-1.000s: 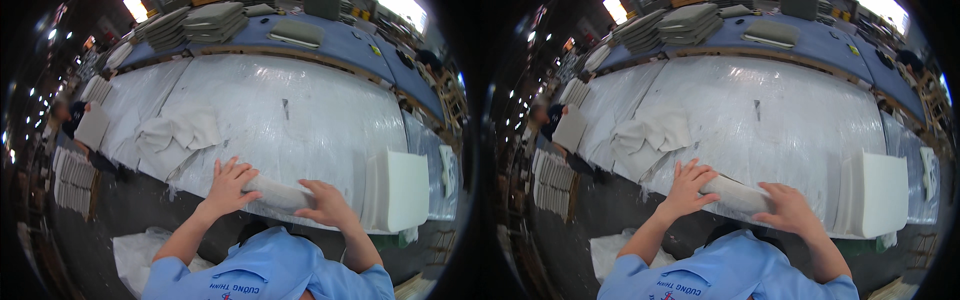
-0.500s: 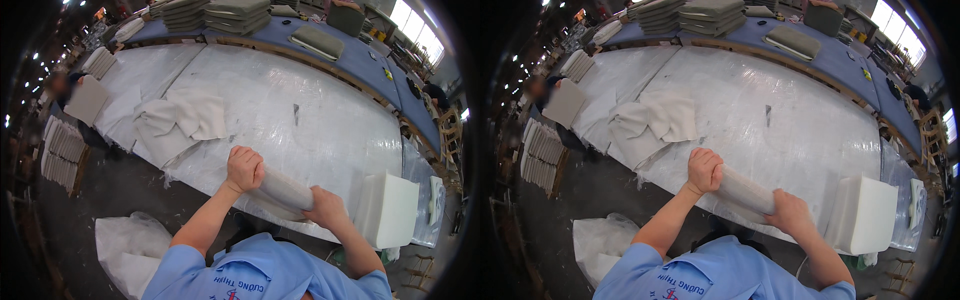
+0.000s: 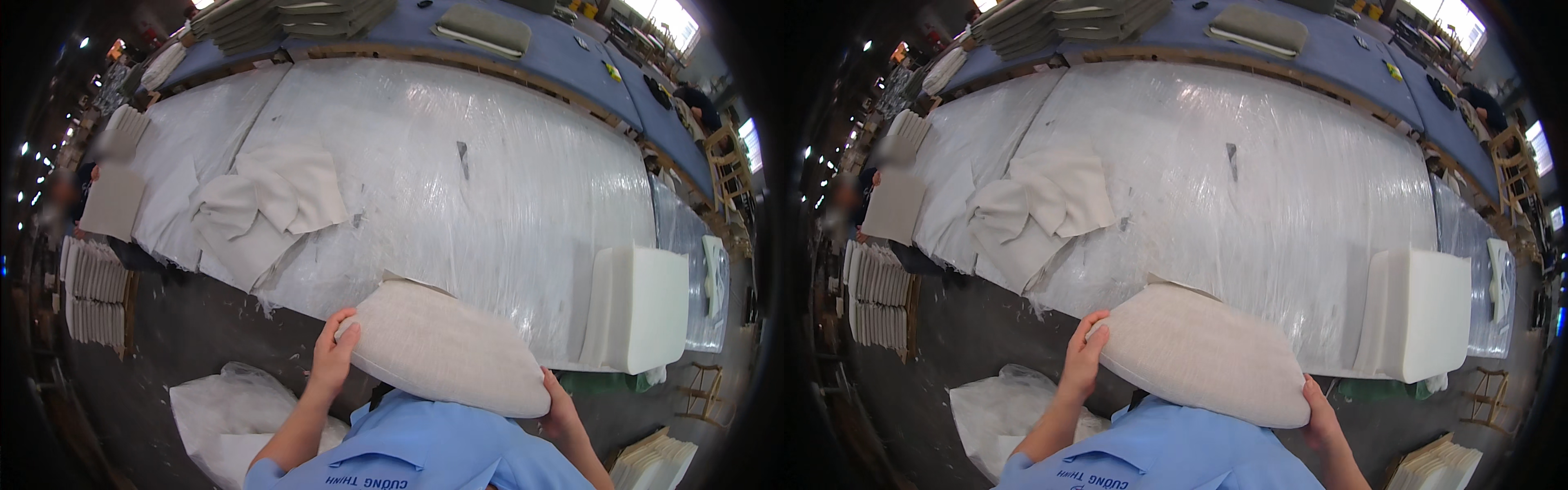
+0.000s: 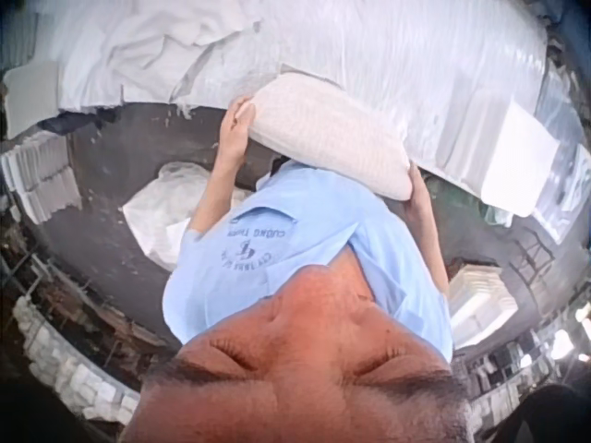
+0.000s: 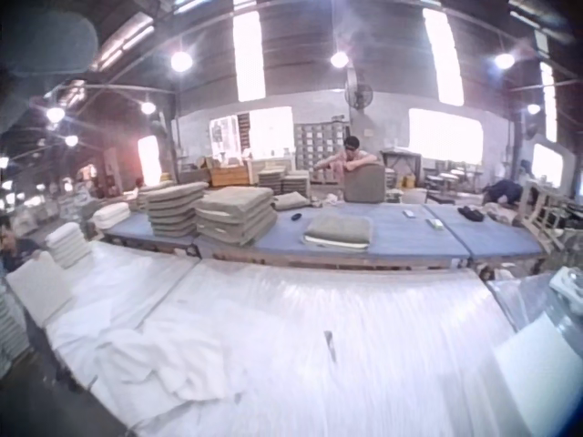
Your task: The person repeatedly inserts rectangular foam pieces into light-colored fabric covers by hand, aligning edges and smoothing the covers. The person handles one foam piece at a time, turning and adjusting each cover to fit the foam.
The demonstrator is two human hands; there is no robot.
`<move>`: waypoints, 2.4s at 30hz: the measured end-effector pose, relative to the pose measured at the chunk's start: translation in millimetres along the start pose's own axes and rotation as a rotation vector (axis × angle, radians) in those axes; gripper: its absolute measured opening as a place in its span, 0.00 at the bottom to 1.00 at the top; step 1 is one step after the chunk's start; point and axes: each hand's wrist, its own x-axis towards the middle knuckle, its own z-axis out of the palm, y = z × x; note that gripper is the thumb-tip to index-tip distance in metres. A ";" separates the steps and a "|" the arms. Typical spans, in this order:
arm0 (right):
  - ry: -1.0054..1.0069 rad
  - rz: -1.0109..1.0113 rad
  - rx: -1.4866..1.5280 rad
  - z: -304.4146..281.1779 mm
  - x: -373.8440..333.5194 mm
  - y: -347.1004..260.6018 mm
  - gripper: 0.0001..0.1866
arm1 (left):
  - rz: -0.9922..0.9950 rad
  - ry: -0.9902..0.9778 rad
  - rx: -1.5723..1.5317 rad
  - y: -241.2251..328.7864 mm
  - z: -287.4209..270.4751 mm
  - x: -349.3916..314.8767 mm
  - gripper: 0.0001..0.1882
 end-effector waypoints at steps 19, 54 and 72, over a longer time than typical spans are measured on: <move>0.238 0.480 -0.246 -3.8 126.9 -3.5 0.43 | -1.087 -0.573 0.490 -20.5 31.2 126.1 0.48; -0.056 0.196 -0.103 -10.5 26.8 -17.3 0.35 | -0.754 -0.538 0.113 69.4 -23.8 31.1 0.44; 0.256 0.475 -0.385 7.7 97.3 -37.6 0.40 | -1.090 -0.571 0.605 5.5 38.8 122.2 0.46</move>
